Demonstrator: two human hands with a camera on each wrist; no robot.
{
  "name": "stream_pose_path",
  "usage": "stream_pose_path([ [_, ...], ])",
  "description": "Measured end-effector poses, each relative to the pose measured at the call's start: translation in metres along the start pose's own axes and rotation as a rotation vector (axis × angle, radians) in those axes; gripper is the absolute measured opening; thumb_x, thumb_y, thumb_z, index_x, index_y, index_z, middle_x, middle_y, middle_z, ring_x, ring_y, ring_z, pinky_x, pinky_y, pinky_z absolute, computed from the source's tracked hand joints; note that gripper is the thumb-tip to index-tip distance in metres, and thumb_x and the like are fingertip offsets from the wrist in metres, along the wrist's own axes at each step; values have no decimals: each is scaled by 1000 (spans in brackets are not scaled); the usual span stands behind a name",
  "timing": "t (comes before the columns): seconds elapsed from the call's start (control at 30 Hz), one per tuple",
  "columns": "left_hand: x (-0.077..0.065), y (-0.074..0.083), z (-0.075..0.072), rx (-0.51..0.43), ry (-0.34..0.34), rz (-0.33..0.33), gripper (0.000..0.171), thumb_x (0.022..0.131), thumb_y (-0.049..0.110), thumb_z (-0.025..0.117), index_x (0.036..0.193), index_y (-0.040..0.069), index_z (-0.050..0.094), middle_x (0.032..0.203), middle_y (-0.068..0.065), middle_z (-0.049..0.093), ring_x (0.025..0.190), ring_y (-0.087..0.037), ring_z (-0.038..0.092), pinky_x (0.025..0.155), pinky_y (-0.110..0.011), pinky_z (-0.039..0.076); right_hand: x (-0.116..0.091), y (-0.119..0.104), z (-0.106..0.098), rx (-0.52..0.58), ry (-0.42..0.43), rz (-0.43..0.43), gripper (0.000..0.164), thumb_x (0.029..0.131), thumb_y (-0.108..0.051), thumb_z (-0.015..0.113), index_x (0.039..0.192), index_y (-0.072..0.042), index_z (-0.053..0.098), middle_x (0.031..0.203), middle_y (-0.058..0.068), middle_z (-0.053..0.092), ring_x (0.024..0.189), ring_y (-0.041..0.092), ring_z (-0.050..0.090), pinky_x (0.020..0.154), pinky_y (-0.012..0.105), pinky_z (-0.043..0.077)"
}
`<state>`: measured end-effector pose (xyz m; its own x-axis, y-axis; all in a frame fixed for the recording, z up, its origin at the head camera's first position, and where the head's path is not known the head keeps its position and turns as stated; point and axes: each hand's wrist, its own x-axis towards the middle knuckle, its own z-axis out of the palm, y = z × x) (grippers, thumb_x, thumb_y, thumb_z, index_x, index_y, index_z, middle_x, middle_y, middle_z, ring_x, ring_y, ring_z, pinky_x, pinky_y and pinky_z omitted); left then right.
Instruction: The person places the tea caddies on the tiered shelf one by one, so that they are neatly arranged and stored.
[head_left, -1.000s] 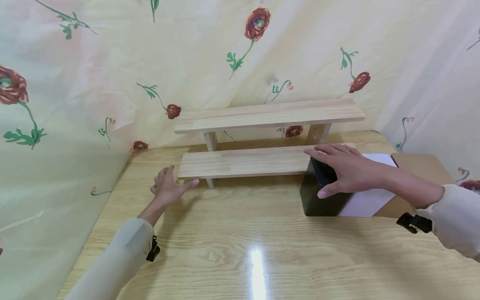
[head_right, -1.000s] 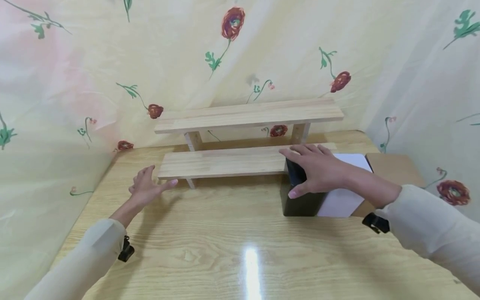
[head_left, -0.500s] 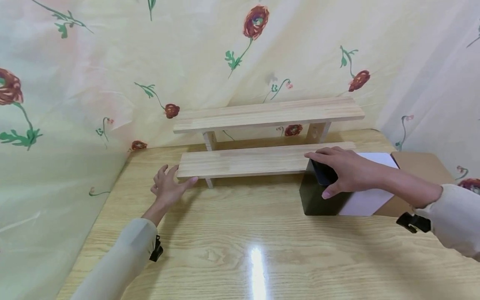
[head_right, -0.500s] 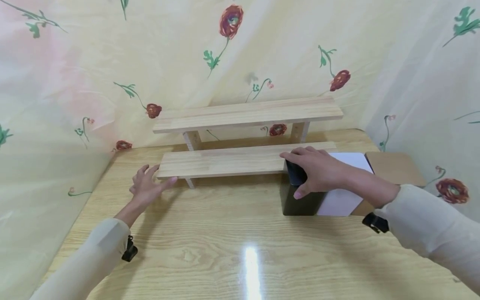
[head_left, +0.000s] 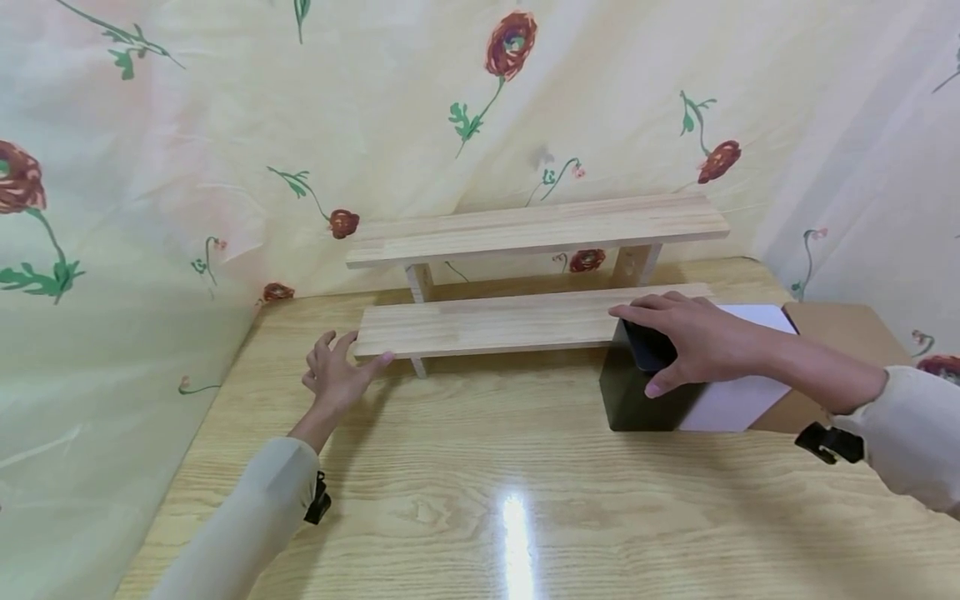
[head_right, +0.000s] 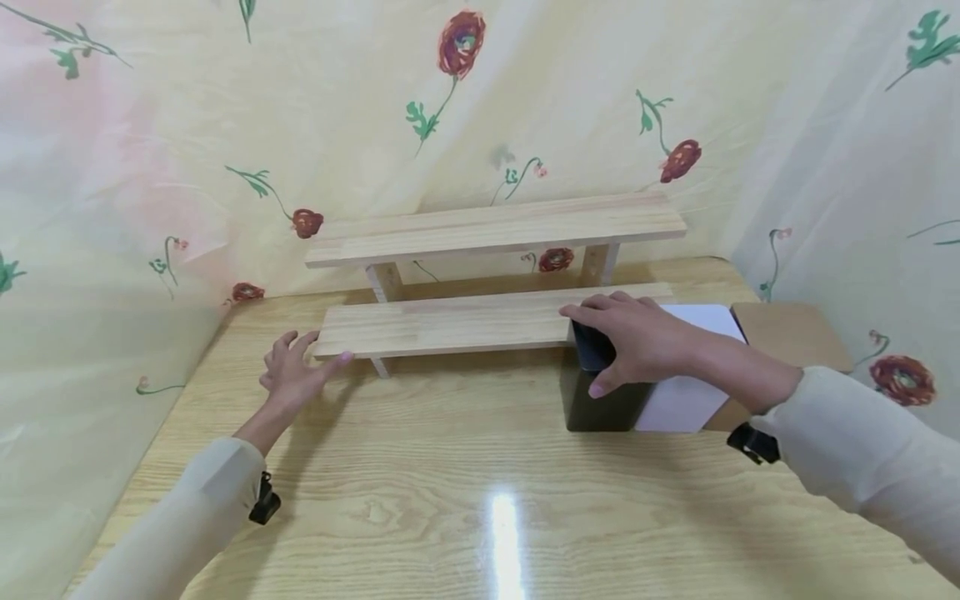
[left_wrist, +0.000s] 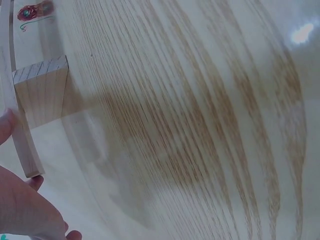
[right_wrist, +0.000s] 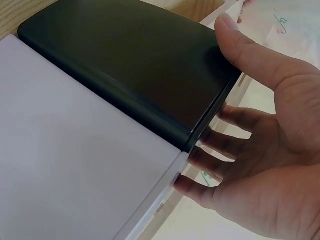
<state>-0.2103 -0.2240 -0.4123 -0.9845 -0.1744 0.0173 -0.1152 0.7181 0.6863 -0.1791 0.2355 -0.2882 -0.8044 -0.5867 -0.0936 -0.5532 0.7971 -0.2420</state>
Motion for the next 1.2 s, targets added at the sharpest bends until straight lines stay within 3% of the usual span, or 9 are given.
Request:
stream_pose_path([
  [0.37, 0, 1, 5, 18, -25, -2, 89, 83, 58, 65, 148, 7, 33, 153, -21, 14, 137, -40, 9, 97, -61, 11, 2, 3, -3, -70, 33, -14, 96, 63, -47, 87, 143, -14, 47, 135, 15, 51, 120, 34, 46, 90, 65, 33],
  [0.63, -1, 3, 4, 34, -23, 1, 87, 85, 56, 66, 148, 6, 34, 153, -22, 15, 137, -40, 10, 96, -61, 13, 6, -7, -20, -107, 71, -85, 95, 60, -47, 88, 141, -16, 49, 130, 12, 55, 104, 27, 54, 81, 48, 41],
  [0.83, -1, 4, 3, 40, -25, -6, 87, 85, 57, 64, 148, 6, 33, 151, -22, 17, 136, -39, 11, 97, -60, 13, 10, -17, -30, -105, 88, -119, 92, 59, -45, 89, 138, -16, 52, 126, 8, 57, 99, 24, 54, 80, 45, 41],
  [1.2, -1, 7, -2, 50, -27, 7, 88, 85, 57, 65, 148, 5, 33, 149, -24, 18, 135, -40, 13, 97, -61, 12, 23, -37, -43, -109, 43, -175, 93, 60, -44, 89, 141, -17, 50, 133, 9, 53, 114, 28, 51, 83, 45, 42],
])
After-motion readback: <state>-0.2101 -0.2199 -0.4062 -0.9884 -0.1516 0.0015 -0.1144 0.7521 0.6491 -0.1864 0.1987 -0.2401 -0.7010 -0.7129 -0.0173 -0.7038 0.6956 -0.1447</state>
